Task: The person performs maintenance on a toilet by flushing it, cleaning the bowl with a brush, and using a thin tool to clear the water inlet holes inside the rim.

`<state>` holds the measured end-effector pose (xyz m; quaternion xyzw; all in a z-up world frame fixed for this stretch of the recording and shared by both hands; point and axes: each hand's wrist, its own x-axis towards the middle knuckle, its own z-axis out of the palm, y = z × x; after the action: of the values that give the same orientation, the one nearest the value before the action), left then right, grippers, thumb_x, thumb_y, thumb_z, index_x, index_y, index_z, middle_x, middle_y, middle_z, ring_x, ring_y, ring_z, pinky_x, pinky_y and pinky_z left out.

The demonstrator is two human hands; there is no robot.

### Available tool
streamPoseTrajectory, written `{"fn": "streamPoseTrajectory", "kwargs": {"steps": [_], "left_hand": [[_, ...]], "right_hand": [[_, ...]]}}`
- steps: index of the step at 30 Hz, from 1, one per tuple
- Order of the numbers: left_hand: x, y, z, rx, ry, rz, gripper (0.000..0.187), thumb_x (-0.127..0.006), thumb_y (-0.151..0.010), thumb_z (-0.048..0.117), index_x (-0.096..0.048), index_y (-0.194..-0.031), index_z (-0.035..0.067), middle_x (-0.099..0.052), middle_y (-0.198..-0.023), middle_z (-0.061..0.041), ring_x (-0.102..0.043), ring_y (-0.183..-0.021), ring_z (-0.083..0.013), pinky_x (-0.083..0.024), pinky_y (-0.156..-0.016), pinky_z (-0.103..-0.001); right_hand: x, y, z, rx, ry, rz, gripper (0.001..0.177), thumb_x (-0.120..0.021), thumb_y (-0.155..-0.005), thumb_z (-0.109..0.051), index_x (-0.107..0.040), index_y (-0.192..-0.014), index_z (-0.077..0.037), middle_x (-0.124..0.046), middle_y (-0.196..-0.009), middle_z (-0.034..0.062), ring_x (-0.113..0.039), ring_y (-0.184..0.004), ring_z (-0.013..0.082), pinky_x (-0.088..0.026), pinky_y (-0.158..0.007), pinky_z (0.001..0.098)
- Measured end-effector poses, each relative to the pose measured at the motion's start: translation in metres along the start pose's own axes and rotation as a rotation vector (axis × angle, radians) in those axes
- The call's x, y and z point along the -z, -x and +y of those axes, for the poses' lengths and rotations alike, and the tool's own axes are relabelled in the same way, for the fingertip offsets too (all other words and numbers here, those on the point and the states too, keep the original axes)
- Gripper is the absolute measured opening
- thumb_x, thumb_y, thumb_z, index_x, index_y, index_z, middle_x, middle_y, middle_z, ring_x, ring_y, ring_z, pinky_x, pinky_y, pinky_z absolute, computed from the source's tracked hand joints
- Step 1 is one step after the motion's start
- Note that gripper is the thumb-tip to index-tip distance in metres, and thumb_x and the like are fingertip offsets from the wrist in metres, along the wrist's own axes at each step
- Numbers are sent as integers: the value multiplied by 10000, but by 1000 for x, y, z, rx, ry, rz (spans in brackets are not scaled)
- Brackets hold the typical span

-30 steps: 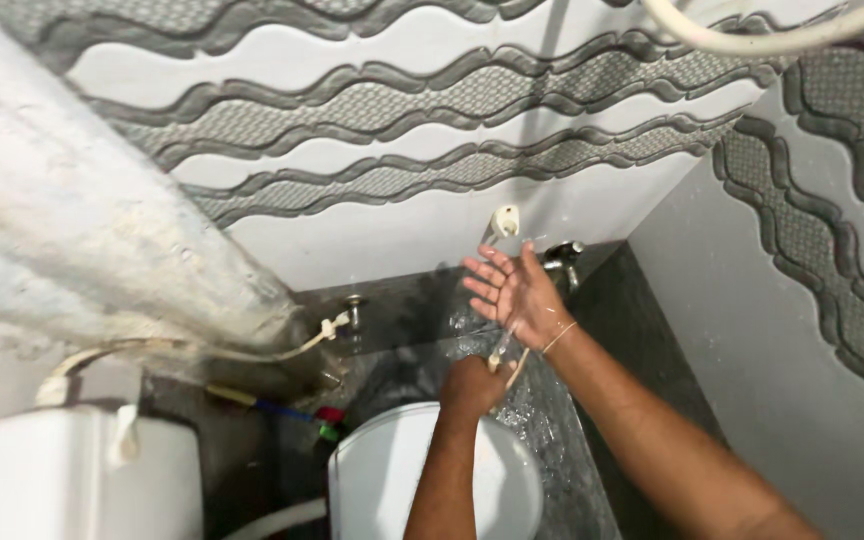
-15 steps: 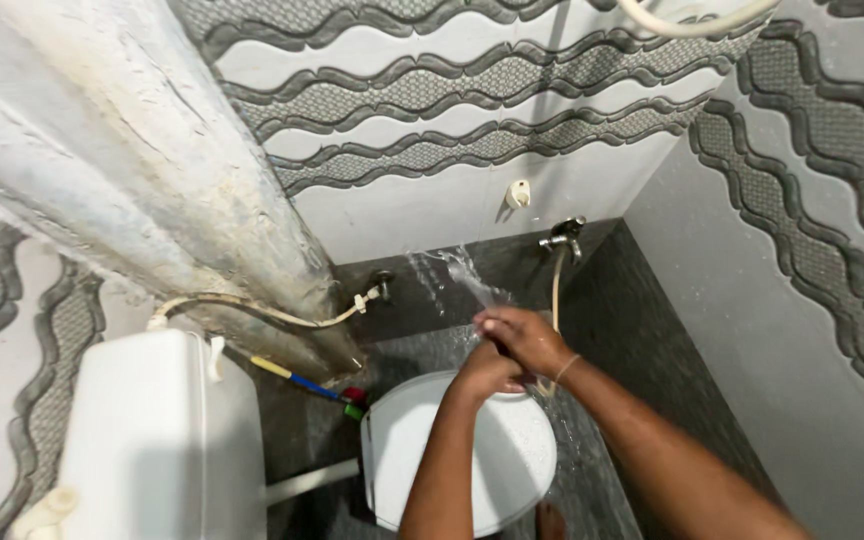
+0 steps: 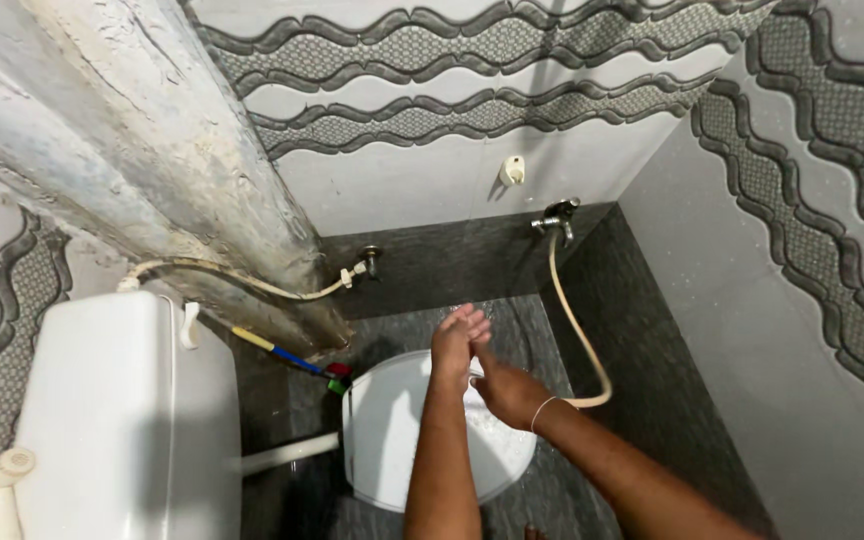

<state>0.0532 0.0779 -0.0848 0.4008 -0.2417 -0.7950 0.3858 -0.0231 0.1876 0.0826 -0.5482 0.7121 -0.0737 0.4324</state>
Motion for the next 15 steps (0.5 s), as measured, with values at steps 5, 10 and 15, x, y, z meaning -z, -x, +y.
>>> {"fn": "streamPoseTrajectory", "kwargs": {"steps": [5, 10, 15], "left_hand": [[-5, 34, 11, 8, -35, 389, 423, -495, -991, 276, -614, -1277, -11, -701, -1036, -203, -657, -799, -292, -569, -683, -415], [12, 25, 24, 163, -667, 704, 621, -476, -1037, 648, -725, -952, 85, -656, -864, -56, -574, -741, -178, -449, -698, -342], [36, 32, 8, 73, -123, 250, 697, -408, -1095, 697, -605, -1107, 29, -519, -854, -67, -474, -743, -230, -397, -673, -434]], "right_hand": [[-33, 4, 25, 308, -130, -55, 855, -515, -925, -99, -7, -1611, -67, -605, -1257, 314, -635, -1120, 429, -487, -982, 488], [-27, -1, 12, 257, -94, -183, 673, -442, -943, -102, -298, -1599, -143, -703, -1048, 226, -692, -951, 327, -538, -885, 444], [-2, -16, -10, 321, -254, -73, 721, -474, -896, -55, -272, -1584, -127, -678, -1129, 140, -698, -923, 276, -553, -874, 402]]}}
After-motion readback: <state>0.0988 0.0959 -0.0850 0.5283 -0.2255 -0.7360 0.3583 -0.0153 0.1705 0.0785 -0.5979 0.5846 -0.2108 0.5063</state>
